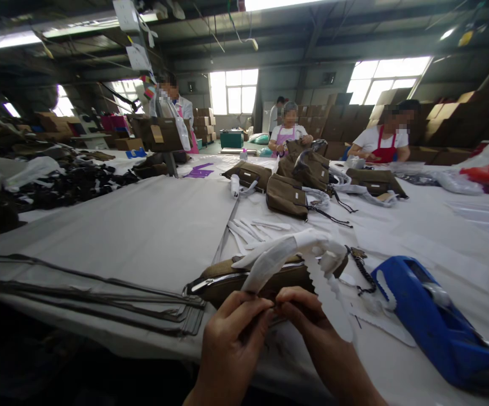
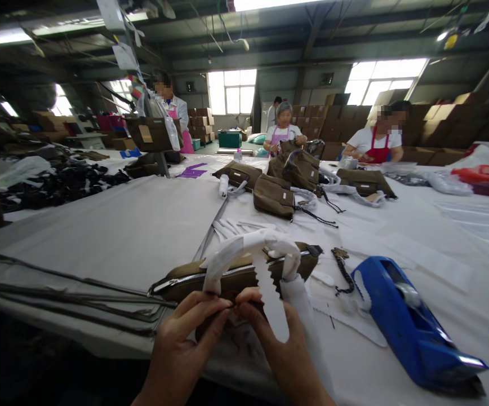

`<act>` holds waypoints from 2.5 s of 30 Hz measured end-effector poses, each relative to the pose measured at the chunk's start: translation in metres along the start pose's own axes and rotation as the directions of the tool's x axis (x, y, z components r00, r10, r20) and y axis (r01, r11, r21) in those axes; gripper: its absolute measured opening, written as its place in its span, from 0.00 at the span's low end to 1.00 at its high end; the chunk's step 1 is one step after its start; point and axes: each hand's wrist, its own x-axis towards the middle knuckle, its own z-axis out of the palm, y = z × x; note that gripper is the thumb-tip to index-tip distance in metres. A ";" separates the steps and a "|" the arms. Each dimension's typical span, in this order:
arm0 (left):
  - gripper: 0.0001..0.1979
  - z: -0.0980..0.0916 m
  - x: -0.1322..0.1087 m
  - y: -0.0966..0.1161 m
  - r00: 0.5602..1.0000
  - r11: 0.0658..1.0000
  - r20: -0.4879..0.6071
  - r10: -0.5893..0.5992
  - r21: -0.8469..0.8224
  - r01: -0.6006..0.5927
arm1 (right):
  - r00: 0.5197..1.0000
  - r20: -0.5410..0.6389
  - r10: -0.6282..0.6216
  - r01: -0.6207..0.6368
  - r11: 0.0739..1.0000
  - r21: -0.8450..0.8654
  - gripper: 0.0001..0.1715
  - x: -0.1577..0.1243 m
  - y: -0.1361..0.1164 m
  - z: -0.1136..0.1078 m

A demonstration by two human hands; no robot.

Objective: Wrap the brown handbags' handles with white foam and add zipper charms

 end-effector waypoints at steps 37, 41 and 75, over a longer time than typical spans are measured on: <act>0.09 -0.004 -0.009 -0.017 0.993 0.991 0.096 0.065 0.114 -0.076 | 0.911 0.033 -0.410 0.393 0.845 -0.362 0.17 -0.002 0.011 -0.009; 0.09 -0.006 -0.012 -0.014 0.994 0.989 0.091 0.068 0.124 -0.079 | 0.883 0.016 -0.469 0.436 0.809 -0.394 0.15 -0.008 0.008 -0.006; 0.48 0.000 -0.029 -0.097 0.713 0.752 -0.238 -0.659 -0.204 0.627 | 0.837 0.464 -0.292 0.546 0.520 -0.657 0.16 0.097 -0.041 -0.071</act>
